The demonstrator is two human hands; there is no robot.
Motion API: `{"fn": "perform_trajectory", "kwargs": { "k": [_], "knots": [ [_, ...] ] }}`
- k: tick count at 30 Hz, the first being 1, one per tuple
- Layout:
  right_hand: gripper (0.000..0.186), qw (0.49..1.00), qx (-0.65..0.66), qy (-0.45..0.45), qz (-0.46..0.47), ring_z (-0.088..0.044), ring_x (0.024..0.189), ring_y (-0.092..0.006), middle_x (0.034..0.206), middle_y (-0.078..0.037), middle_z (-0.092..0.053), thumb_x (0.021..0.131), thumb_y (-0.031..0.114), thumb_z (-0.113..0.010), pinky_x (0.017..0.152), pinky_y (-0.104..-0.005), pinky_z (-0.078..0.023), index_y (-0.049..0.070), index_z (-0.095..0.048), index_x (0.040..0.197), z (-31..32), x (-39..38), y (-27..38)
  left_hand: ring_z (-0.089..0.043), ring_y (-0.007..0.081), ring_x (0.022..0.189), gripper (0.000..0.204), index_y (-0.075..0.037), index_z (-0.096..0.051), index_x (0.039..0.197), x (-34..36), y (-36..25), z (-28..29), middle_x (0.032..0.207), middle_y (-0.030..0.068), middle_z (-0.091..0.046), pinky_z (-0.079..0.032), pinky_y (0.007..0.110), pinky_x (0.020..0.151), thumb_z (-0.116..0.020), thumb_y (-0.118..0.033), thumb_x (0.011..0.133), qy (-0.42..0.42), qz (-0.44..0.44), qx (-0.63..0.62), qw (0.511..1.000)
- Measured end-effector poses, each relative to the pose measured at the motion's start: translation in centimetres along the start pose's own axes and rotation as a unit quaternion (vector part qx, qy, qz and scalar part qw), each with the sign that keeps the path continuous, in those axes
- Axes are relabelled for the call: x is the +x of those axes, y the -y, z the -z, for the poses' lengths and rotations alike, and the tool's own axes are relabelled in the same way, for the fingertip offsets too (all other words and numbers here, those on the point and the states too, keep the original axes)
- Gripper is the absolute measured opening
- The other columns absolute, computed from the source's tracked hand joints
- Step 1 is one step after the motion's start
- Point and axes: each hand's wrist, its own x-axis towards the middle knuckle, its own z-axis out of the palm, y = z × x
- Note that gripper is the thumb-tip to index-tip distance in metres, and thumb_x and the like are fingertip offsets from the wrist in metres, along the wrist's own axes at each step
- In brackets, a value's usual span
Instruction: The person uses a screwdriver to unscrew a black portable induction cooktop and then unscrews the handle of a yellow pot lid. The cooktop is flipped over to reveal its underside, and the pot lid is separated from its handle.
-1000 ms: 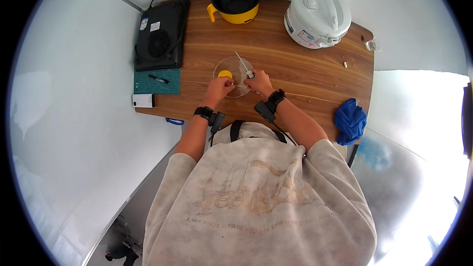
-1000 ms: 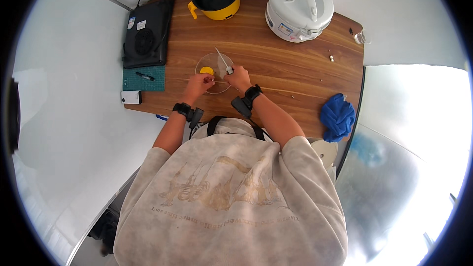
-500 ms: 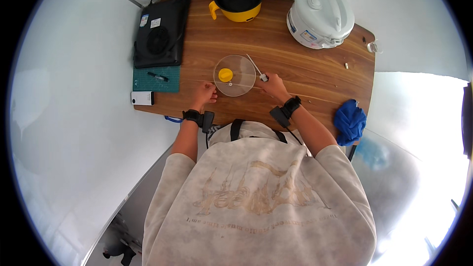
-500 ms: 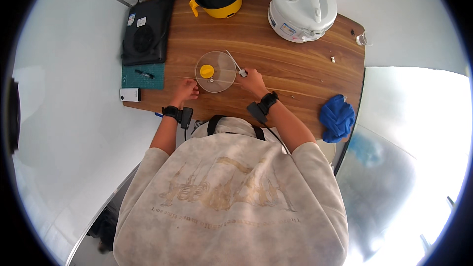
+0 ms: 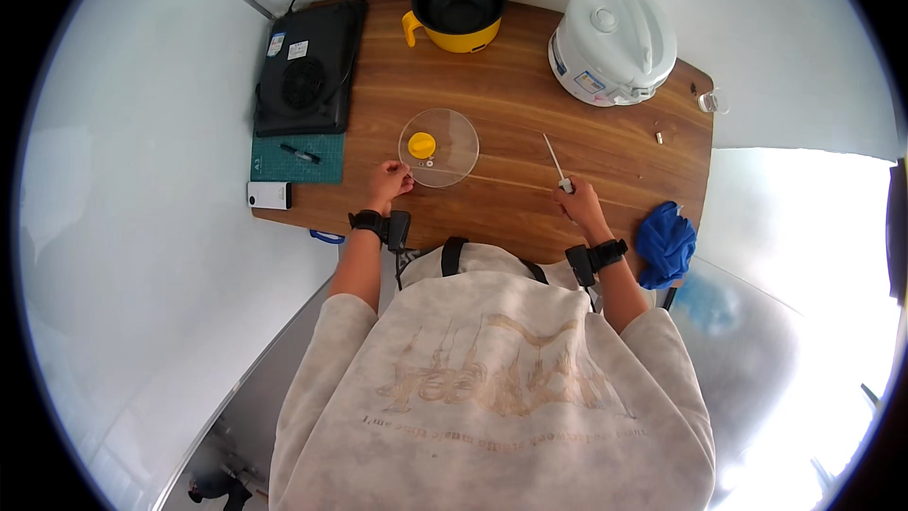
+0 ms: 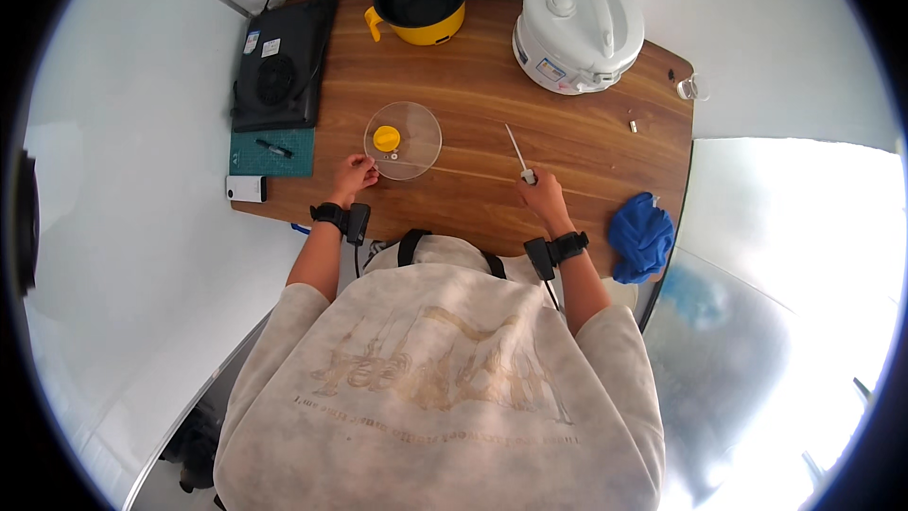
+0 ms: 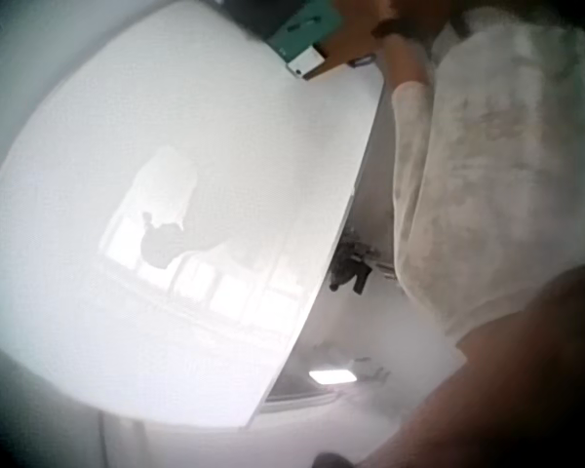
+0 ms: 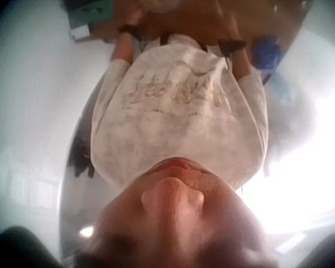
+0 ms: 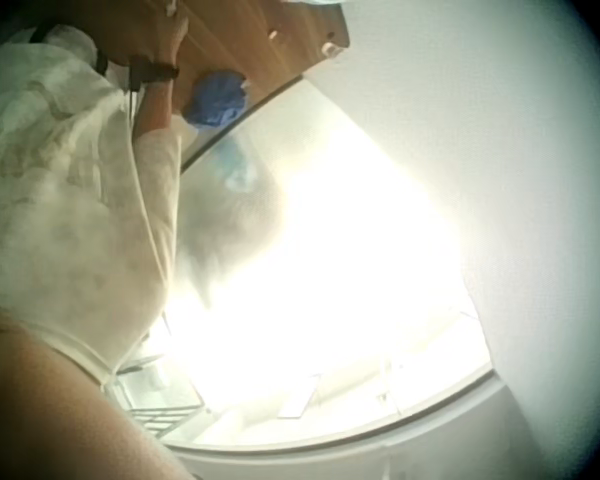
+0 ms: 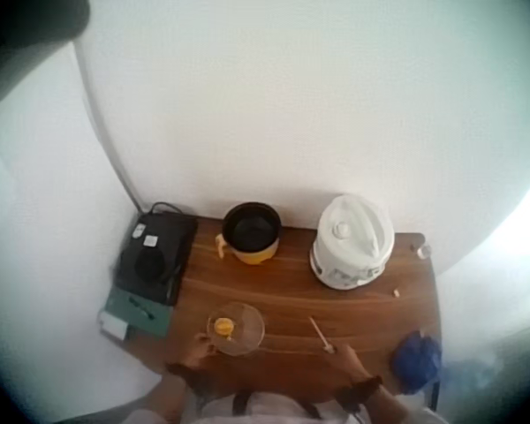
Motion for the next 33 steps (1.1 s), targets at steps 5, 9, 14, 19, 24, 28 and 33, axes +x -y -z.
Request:
{"fn": "perform_trajectory", "kwargs": {
  "k": [5,9,14,19,24,28,33],
  "knots": [
    [0.008,0.996,0.087,-0.004,-0.034,-0.051,0.047,-0.0100,0.061,-0.003,-0.056,0.085,0.010,-0.064,0.043,-0.0258,-0.038,0.003,-0.060,0.083,-0.1,0.2,-0.5,-0.067,0.0167,0.075,0.020,0.000,-0.059,0.109,1.7,-2.0,2.6,0.089,0.0081,-0.065,-0.063,0.034,0.066,-0.065,-0.012,0.095,-0.054,-0.017,-0.033,0.998],
    [0.007,0.994,0.106,0.007,-0.037,-0.051,0.048,-0.0099,0.061,-0.003,-0.056,0.086,0.009,-0.064,0.043,-0.0254,-0.038,0.003,-0.061,0.084,-0.3,0.3,0.4,-0.065,0.0154,0.072,0.017,-0.002,-0.057,0.108,2.7,-3.6,4.8,0.086,0.0068,-0.064,-0.062,0.033,0.066,-0.063,-0.012,0.095,-0.093,-0.028,-0.049,0.994],
    [0.007,0.993,0.108,0.019,-0.042,-0.051,0.049,-0.0097,0.061,-0.002,-0.055,0.086,0.009,-0.065,0.043,-0.0253,-0.038,0.003,-0.061,0.083,-0.4,0.5,1.1,-0.063,0.0154,0.074,0.021,-0.004,-0.056,0.112,2.5,-5.5,5.3,0.089,0.0067,-0.061,-0.060,0.031,0.064,-0.061,-0.014,0.094,-0.103,-0.017,-0.018,0.994],
    [0.011,0.992,0.123,0.002,-0.029,-0.055,0.049,-0.0116,0.059,-0.004,-0.058,0.083,0.013,-0.065,0.047,-0.0278,-0.042,0.002,-0.062,0.082,-0.5,0.8,0.5,-0.064,0.0276,0.089,0.040,-0.004,-0.051,0.120,3.1,-6.5,5.8,0.103,0.0149,-0.062,-0.057,0.038,0.075,-0.069,-0.019,0.088,-0.203,-0.097,0.194,0.955],
    [0.012,0.997,0.072,-0.015,-0.018,-0.055,0.050,-0.0112,0.061,-0.004,-0.058,0.083,0.012,-0.068,0.045,-0.0267,-0.042,0.003,-0.061,0.083,-0.5,1.0,-0.8,-0.058,0.0403,0.104,0.045,-0.003,-0.051,0.121,4.9,-10.2,5.8,0.113,0.0227,-0.060,-0.049,0.044,0.090,-0.071,-0.016,0.083,-0.241,-0.303,0.382,0.839],
    [0.017,0.999,0.014,-0.048,0.020,-0.058,0.051,-0.0124,0.061,-0.006,-0.060,0.081,0.016,-0.070,0.048,-0.0285,-0.045,0.002,-0.061,0.083,-0.3,1.0,-2.2,-0.058,0.0399,0.104,0.041,-0.004,-0.053,0.120,3.3,-18.4,0.0,0.115,0.0199,-0.059,-0.049,0.045,0.089,-0.069,-0.011,0.083,-0.162,-0.451,0.432,0.764],
    [0.025,0.996,-0.027,-0.090,0.011,-0.062,0.056,-0.0174,0.062,-0.008,-0.062,0.081,0.025,-0.071,0.054,-0.0334,-0.048,0.002,-0.062,0.084,0.6,-0.1,-3.4,-0.054,0.0355,0.117,0.041,-0.005,-0.058,0.121,1.4,-25.0,-9.0,0.122,0.0167,-0.059,-0.046,0.044,0.099,-0.070,-0.010,0.082,-0.077,-0.590,0.495,0.633]
  ]
}}
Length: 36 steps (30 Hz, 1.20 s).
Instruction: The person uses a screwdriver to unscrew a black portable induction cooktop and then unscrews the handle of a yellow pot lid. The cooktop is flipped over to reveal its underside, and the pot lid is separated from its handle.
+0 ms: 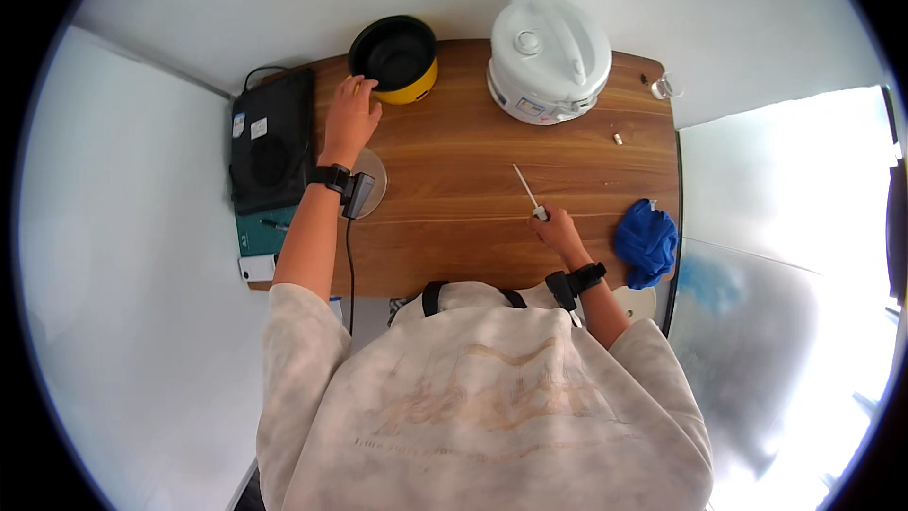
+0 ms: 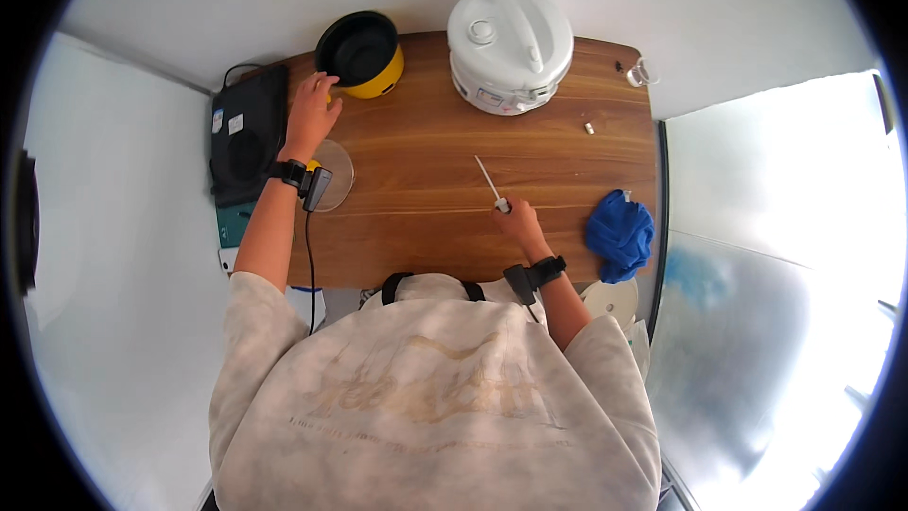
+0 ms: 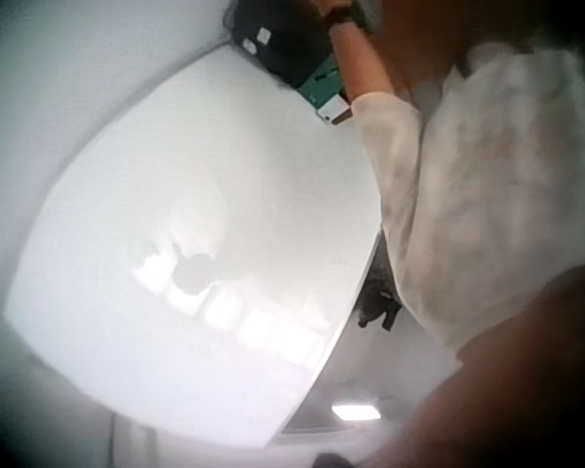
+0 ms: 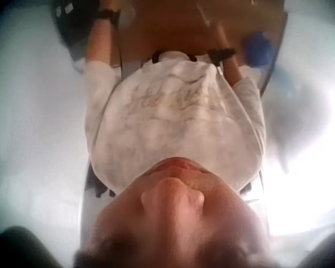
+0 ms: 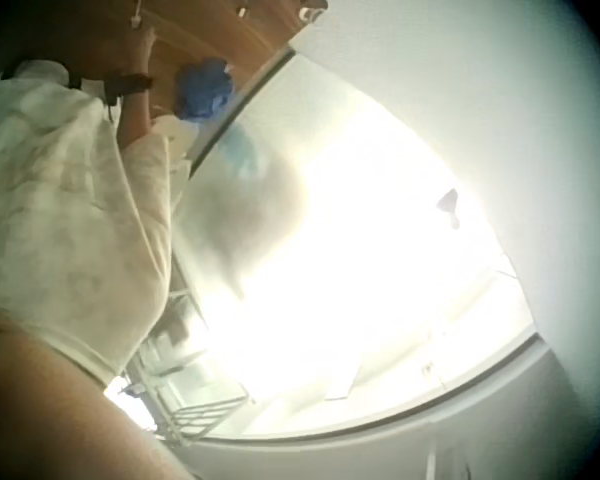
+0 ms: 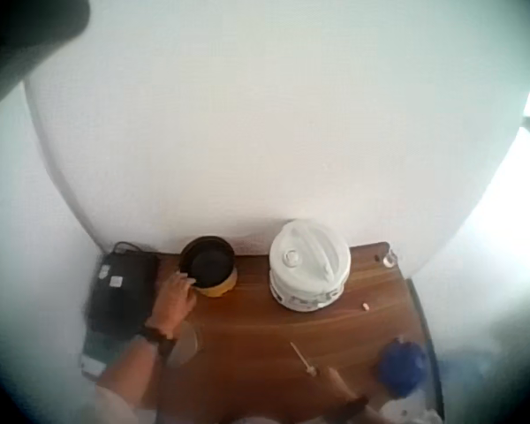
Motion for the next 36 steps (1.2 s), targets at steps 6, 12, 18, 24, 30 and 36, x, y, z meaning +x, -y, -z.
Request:
{"fn": "perform_trajectory", "kwargs": {
  "k": [6,12,18,24,30,36],
  "knots": [
    [0.026,0.999,0.020,-0.040,-0.017,-0.063,0.058,-0.0195,0.065,-0.009,-0.064,0.081,0.026,-0.070,0.057,-0.0344,-0.049,0.002,-0.063,0.086,2.1,-2.4,-0.5,-0.063,0.0350,0.109,0.040,-0.008,-0.061,0.125,3.1,-1.8,-4.6,0.110,0.0160,-0.069,-0.043,0.053,0.100,-0.068,-0.024,0.089,0.141,0.047,0.032,0.988],
    [0.025,0.995,0.059,-0.047,-0.066,-0.069,0.075,-0.0331,0.077,-0.018,-0.068,0.079,0.023,-0.067,0.069,-0.0408,-0.053,0.001,-0.065,0.092,3.9,-4.4,-1.2,-0.066,0.0352,0.092,0.020,-0.009,-0.066,0.109,3.2,-2.7,-4.4,0.095,0.0156,-0.071,-0.048,0.047,0.086,-0.058,-0.008,0.092,0.115,0.055,0.067,0.990],
    [0.023,0.990,0.110,-0.048,-0.067,-0.067,0.065,-0.0273,0.071,-0.015,-0.066,0.080,0.022,-0.066,0.063,-0.0372,-0.052,0.001,-0.063,0.089,4.1,-4.9,-2.0,-0.063,0.0397,0.096,0.017,-0.001,-0.062,0.106,3.3,-3.7,0.2,0.098,0.0210,-0.068,-0.050,0.046,0.083,-0.055,0.002,0.091,0.002,0.055,-0.074,0.996],
    [0.016,0.990,0.135,-0.032,0.027,-0.058,0.050,-0.0127,0.060,-0.005,-0.061,0.083,0.017,-0.067,0.047,-0.0276,-0.046,0.002,-0.061,0.082,3.9,-4.2,-0.7,-0.063,0.0231,0.090,0.017,-0.001,-0.060,0.109,-0.5,-3.9,4.3,0.097,0.0140,-0.067,-0.048,0.034,0.079,-0.050,-0.011,0.100,0.066,0.198,-0.368,0.906],
    [0.030,0.946,0.310,0.054,0.077,-0.050,0.048,-0.0079,0.068,0.000,-0.058,0.090,0.027,-0.069,0.044,-0.0241,-0.039,0.004,-0.060,0.106,6.7,-6.1,8.4,-0.061,0.0191,0.101,0.026,-0.006,-0.062,0.113,-7.4,-8.1,5.5,0.111,0.0046,-0.066,-0.047,0.035,0.091,-0.042,-0.022,0.106,0.162,0.352,-0.723,0.572],
    [0.060,0.934,0.331,0.093,0.096,-0.047,0.048,-0.0054,0.074,0.002,-0.056,0.089,0.032,-0.074,0.043,-0.0223,-0.037,0.007,-0.050,0.138,6.8,-7.5,11.4,-0.061,0.0234,0.111,0.030,-0.007,-0.055,0.125,-9.7,-13.3,4.0,0.121,0.0080,-0.063,-0.047,0.047,0.101,-0.037,-0.024,0.108,0.218,0.422,-0.710,0.520]
  ]
}}
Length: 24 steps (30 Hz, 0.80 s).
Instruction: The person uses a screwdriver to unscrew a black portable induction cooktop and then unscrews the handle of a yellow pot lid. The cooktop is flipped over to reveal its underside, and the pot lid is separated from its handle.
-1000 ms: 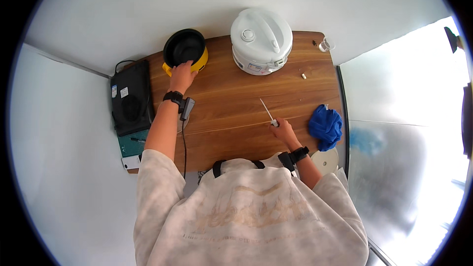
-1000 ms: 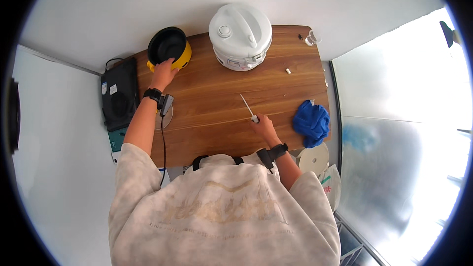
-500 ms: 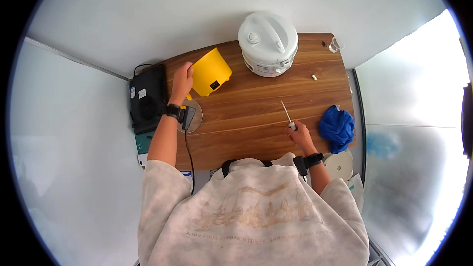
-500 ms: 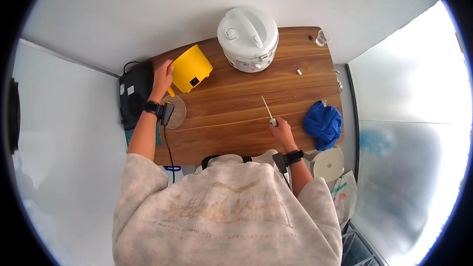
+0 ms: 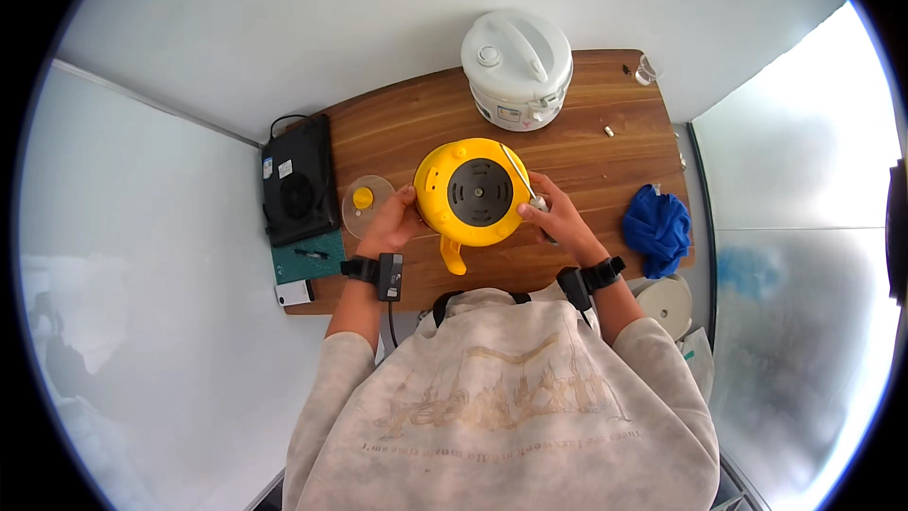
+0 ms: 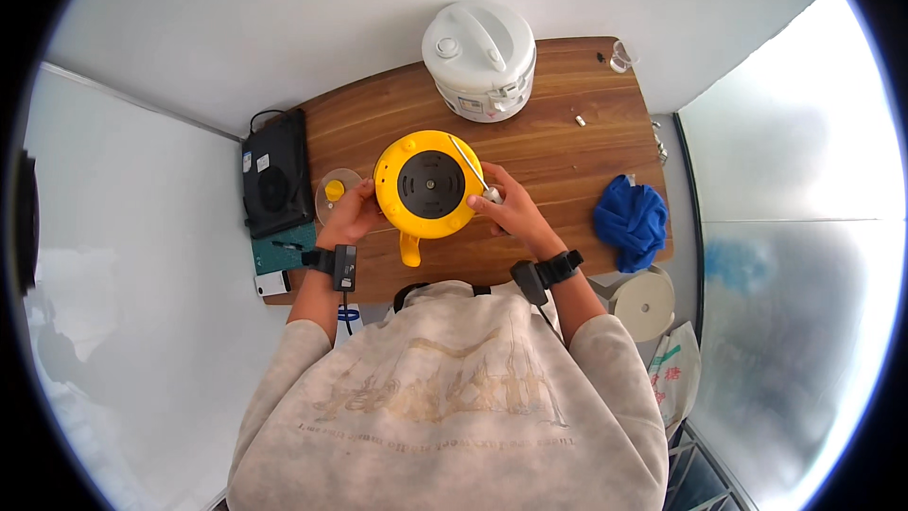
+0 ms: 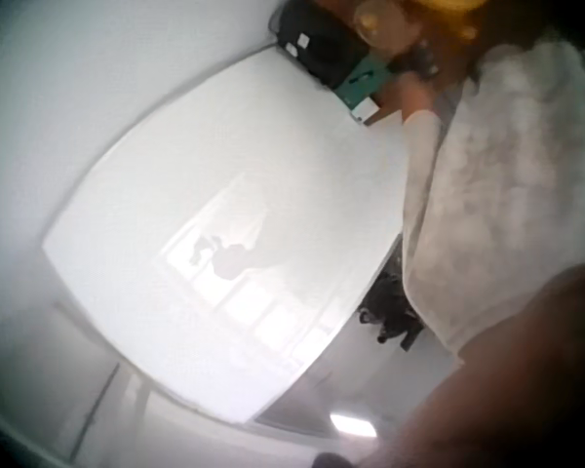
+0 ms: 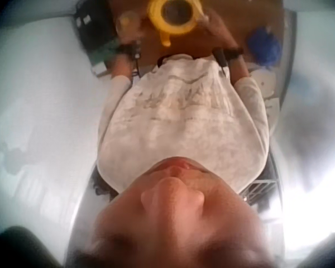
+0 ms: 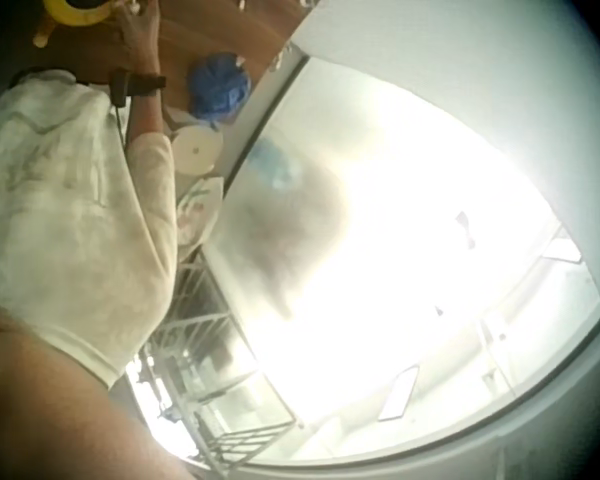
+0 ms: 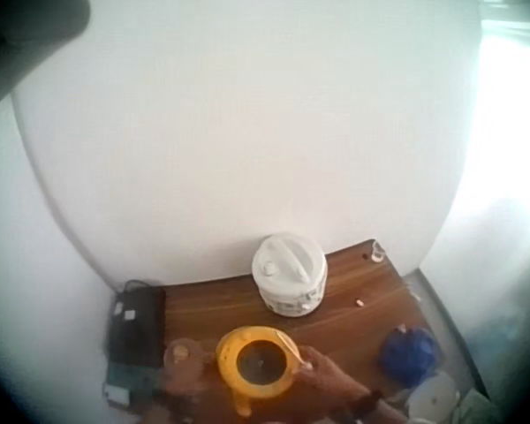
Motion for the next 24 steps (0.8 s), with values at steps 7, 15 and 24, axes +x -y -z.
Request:
{"fn": "perform_trajectory", "kwargs": {
  "k": [7,15,24],
  "knots": [
    [0.058,0.990,-0.095,-0.076,-0.066,-0.053,0.048,-0.0089,0.071,-0.001,-0.060,0.086,0.031,-0.075,0.045,-0.0247,-0.043,0.009,-0.058,0.136,0.0,0.7,0.1,-0.054,0.0295,0.124,0.038,-0.013,-0.041,0.143,2.1,4.7,0.5,0.136,0.0134,-0.054,-0.046,0.049,0.104,-0.045,-0.018,0.105,-0.069,0.057,0.021,0.996],
    [0.058,0.971,-0.210,-0.082,-0.080,-0.061,0.050,-0.0130,0.072,-0.006,-0.067,0.085,0.036,-0.074,0.050,-0.0281,-0.051,0.011,-0.060,0.135,0.7,2.2,-2.1,-0.046,0.0288,0.133,0.050,-0.016,-0.028,0.154,2.3,7.1,0.8,0.148,0.0141,-0.043,-0.046,0.051,0.106,-0.040,-0.012,0.105,-0.038,0.051,0.073,0.995],
    [0.050,0.966,-0.231,-0.048,-0.110,-0.061,0.049,-0.0134,0.070,-0.007,-0.066,0.087,0.035,-0.072,0.048,-0.0276,-0.051,0.010,-0.063,0.130,0.2,3.0,-3.6,-0.055,0.0251,0.122,0.047,-0.011,-0.048,0.139,2.0,6.8,2.5,0.133,0.0125,-0.053,-0.050,0.046,0.103,-0.044,-0.043,0.105,0.027,0.056,0.113,0.992]
  ]
}}
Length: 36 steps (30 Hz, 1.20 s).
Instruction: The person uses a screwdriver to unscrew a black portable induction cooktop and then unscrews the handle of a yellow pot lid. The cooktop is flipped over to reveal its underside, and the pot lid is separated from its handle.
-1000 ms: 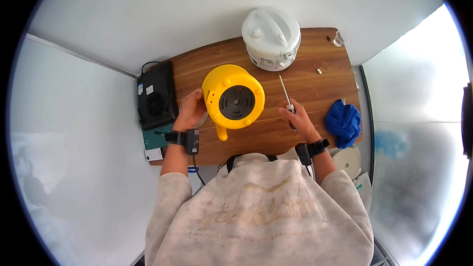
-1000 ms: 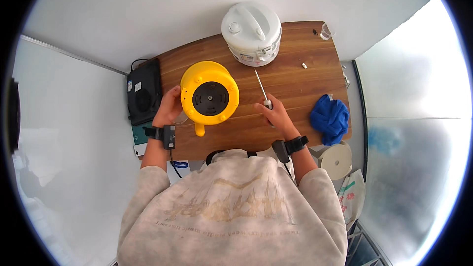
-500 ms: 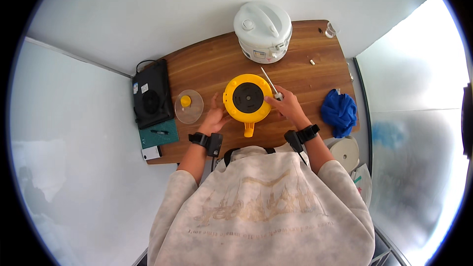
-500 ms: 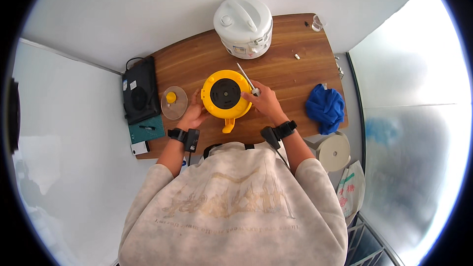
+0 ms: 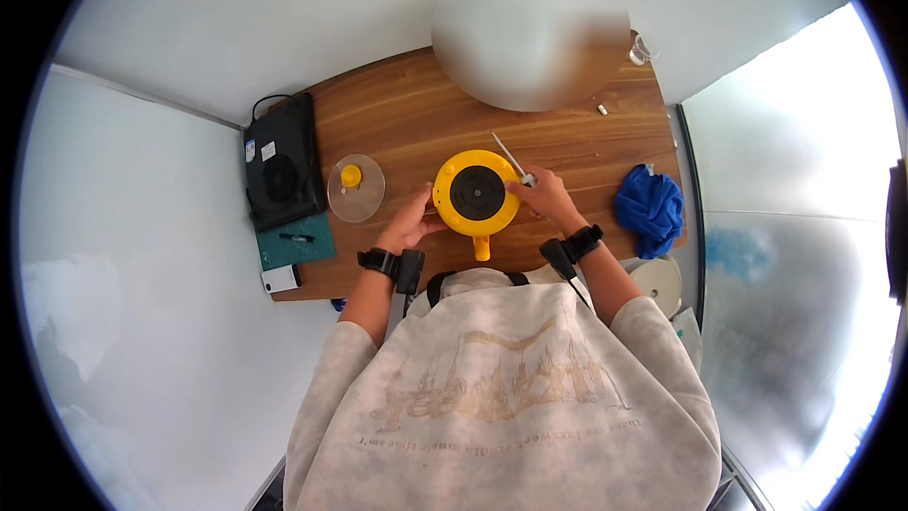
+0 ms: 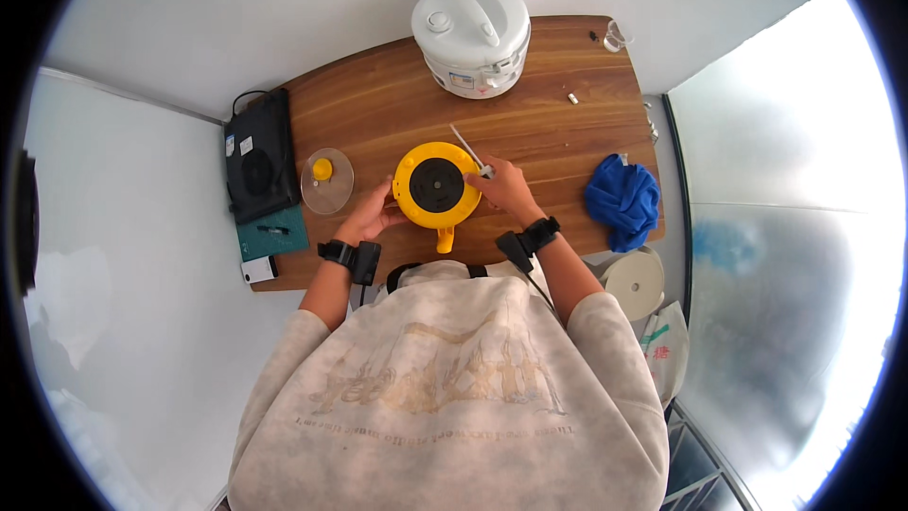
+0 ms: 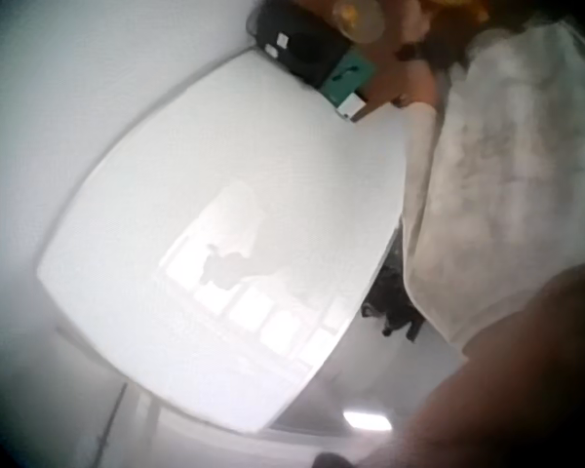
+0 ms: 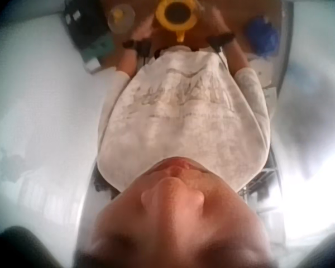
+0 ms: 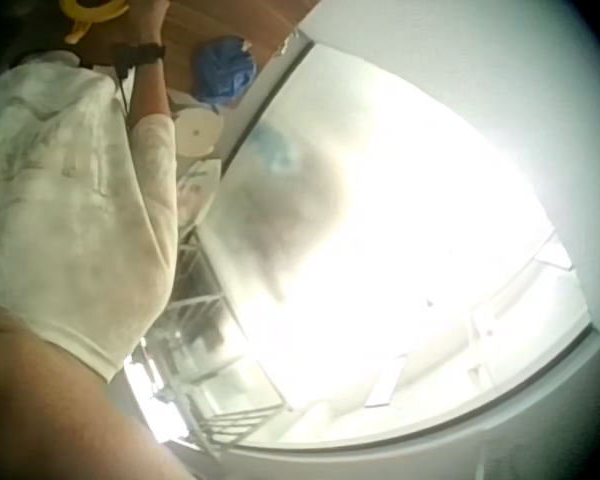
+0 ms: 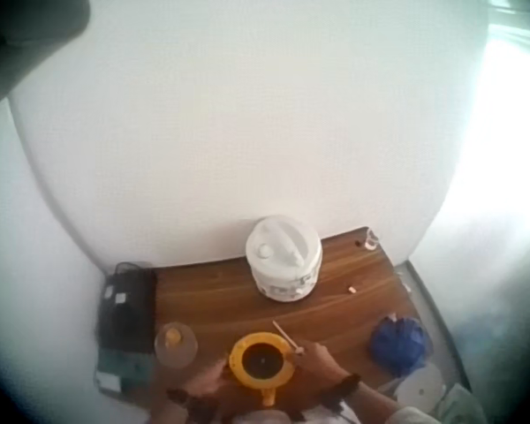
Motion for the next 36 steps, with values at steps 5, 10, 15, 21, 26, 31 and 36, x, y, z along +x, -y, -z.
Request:
{"fn": "perform_trajectory", "kwargs": {
  "k": [5,10,15,21,26,31,36],
  "knots": [
    [0.045,1.000,-0.020,-0.007,-0.002,-0.062,0.049,-0.0155,0.070,-0.008,-0.066,0.087,0.034,-0.072,0.048,-0.0289,-0.051,0.008,-0.066,0.123,-1.0,0.7,-0.6,-0.056,0.0265,0.119,0.055,-0.010,-0.049,0.138,0.0,0.3,0.2,0.133,0.0146,-0.051,-0.050,0.045,0.102,-0.044,-0.052,0.103,-0.022,0.028,-0.028,0.999],
    [0.043,0.998,-0.040,0.026,0.028,-0.064,0.051,-0.0173,0.073,-0.011,-0.068,0.087,0.035,-0.072,0.049,-0.0297,-0.052,0.006,-0.066,0.118,-1.2,1.5,-0.8,-0.058,0.0276,0.119,0.054,-0.010,-0.048,0.138,0.6,1.2,1.4,0.134,0.0148,-0.051,-0.049,0.045,0.103,-0.041,-0.051,0.104,-0.022,0.036,-0.061,0.997],
    [0.044,0.992,-0.098,-0.022,0.083,-0.069,0.077,-0.0310,0.093,-0.017,-0.070,0.086,0.029,-0.071,0.069,-0.0389,-0.055,0.004,-0.057,0.118,-1.0,1.2,-1.8,-0.058,0.0221,0.115,0.045,-0.010,-0.053,0.133,0.2,1.8,2.6,0.130,0.0106,-0.055,-0.051,0.039,0.097,-0.046,-0.044,0.104,-0.017,0.007,-0.052,0.998],
    [0.034,0.959,-0.181,-0.065,0.208,-0.062,0.098,-0.0369,0.103,-0.018,-0.065,0.083,0.021,-0.070,0.084,-0.0423,-0.051,0.005,-0.058,0.111,2.0,-0.8,-0.6,-0.061,0.0165,0.105,0.027,-0.008,-0.060,0.120,-2.0,-1.1,2.6,0.113,0.0056,-0.064,-0.051,0.031,0.088,-0.060,-0.025,0.099,-0.179,-0.162,0.209,0.948],
    [0.021,0.935,-0.193,-0.028,0.294,-0.065,0.089,-0.0353,0.097,-0.016,-0.068,0.081,0.012,-0.068,0.080,-0.0408,-0.052,0.004,-0.064,0.099,3.6,-4.1,5.3,-0.063,0.0180,0.086,0.023,-0.008,-0.065,0.114,-3.6,-4.7,-1.5,0.095,0.0054,-0.063,-0.051,0.029,0.079,-0.067,-0.013,0.092,-0.135,-0.215,0.448,0.857],
    [0.022,0.925,-0.217,-0.027,0.310,-0.066,0.081,-0.0355,0.090,-0.015,-0.068,0.079,0.011,-0.068,0.073,-0.0409,-0.053,0.003,-0.063,0.098,2.8,-4.5,8.2,-0.064,0.0238,0.088,0.029,-0.008,-0.068,0.112,-0.9,-4.1,-3.3,0.096,0.0109,-0.065,-0.052,0.034,0.081,-0.069,-0.003,0.083,-0.032,-0.244,0.501,0.830],
    [0.022,0.911,-0.232,0.006,0.340,-0.066,0.079,-0.0356,0.088,-0.015,-0.068,0.078,0.010,-0.069,0.072,-0.0407,-0.052,0.003,-0.063,0.097,1.9,-3.6,8.7,-0.064,0.0284,0.091,0.033,-0.009,-0.071,0.112,2.1,-2.3,-2.4,0.099,0.0129,-0.066,-0.053,0.036,0.083,-0.069,0.001,0.080,0.008,-0.315,0.524,0.792]
  ]
}}
